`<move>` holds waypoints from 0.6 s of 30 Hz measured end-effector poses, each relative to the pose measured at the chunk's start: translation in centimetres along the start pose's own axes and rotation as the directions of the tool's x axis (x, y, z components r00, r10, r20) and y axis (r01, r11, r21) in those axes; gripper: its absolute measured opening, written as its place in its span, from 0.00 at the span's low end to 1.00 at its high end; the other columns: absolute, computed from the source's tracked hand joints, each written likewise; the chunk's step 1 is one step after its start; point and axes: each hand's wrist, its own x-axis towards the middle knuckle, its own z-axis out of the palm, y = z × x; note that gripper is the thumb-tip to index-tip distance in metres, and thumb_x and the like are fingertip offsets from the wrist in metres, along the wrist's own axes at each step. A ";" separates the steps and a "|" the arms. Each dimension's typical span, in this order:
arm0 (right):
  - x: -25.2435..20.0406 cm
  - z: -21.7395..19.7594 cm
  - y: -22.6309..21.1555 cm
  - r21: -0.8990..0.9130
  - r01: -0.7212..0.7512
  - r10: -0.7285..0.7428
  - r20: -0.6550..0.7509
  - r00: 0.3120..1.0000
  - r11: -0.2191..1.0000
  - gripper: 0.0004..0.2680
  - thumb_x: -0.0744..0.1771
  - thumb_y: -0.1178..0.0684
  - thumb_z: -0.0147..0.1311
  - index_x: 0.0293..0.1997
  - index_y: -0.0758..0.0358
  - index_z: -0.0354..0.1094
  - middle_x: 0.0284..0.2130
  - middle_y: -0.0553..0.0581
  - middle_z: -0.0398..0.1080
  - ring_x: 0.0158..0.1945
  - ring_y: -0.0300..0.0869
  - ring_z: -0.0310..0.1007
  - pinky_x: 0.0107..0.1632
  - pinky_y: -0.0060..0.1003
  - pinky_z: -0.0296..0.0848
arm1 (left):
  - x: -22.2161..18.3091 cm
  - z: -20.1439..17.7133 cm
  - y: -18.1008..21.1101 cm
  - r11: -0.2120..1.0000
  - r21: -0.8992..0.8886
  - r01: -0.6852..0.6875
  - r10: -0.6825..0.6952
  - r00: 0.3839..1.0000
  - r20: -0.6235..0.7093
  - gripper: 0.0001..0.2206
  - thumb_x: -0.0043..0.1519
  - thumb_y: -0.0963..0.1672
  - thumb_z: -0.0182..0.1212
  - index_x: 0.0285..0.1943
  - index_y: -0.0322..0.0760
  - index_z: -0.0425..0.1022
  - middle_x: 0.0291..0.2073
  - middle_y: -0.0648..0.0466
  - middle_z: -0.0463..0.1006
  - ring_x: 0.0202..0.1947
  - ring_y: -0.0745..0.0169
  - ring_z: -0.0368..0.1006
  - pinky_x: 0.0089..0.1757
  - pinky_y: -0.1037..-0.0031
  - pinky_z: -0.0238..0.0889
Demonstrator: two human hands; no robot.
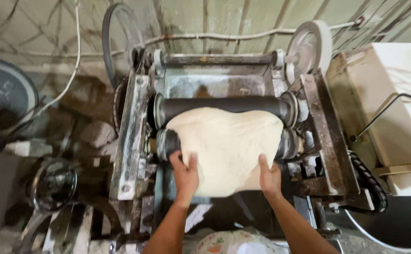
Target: The person feeds a piece of dough through the rollers of a mechanical sheeter by hand, catching it on the other side and repeating the process several times.
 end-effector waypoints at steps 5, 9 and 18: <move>2.2 -1.9 2.1 0.034 -0.080 0.085 -0.174 0.981 0.996 0.20 0.71 0.37 0.48 0.55 0.67 0.73 0.38 0.56 0.74 0.41 0.39 0.69 0.47 0.35 0.69 | 1.3 -1.5 3.6 0.979 0.177 -0.105 0.107 0.994 0.000 0.18 0.69 0.48 0.52 0.64 0.38 0.59 0.38 0.32 0.80 0.40 0.31 0.77 0.42 0.52 0.67; 3.4 -6.8 9.8 0.696 -0.180 0.338 -0.095 0.936 0.695 0.22 0.75 0.34 0.48 0.62 0.69 0.60 0.31 0.59 0.61 0.31 0.48 0.51 0.32 0.46 0.47 | -0.8 -4.2 0.3 0.887 0.008 -0.461 0.458 0.884 0.093 0.26 0.71 0.48 0.48 0.73 0.26 0.53 0.58 0.31 0.73 0.58 0.37 0.73 0.57 0.57 0.64; 2.8 -4.9 15.8 -0.233 -0.100 0.203 0.473 0.858 0.967 0.31 0.63 0.45 0.64 0.71 0.63 0.48 0.65 0.60 0.56 0.67 0.52 0.53 0.64 0.44 0.54 | 0.4 -0.5 -14.7 0.977 0.148 0.154 -0.213 0.756 0.619 0.53 0.51 0.49 0.80 0.74 0.27 0.38 0.70 0.40 0.55 0.70 0.47 0.55 0.64 0.64 0.52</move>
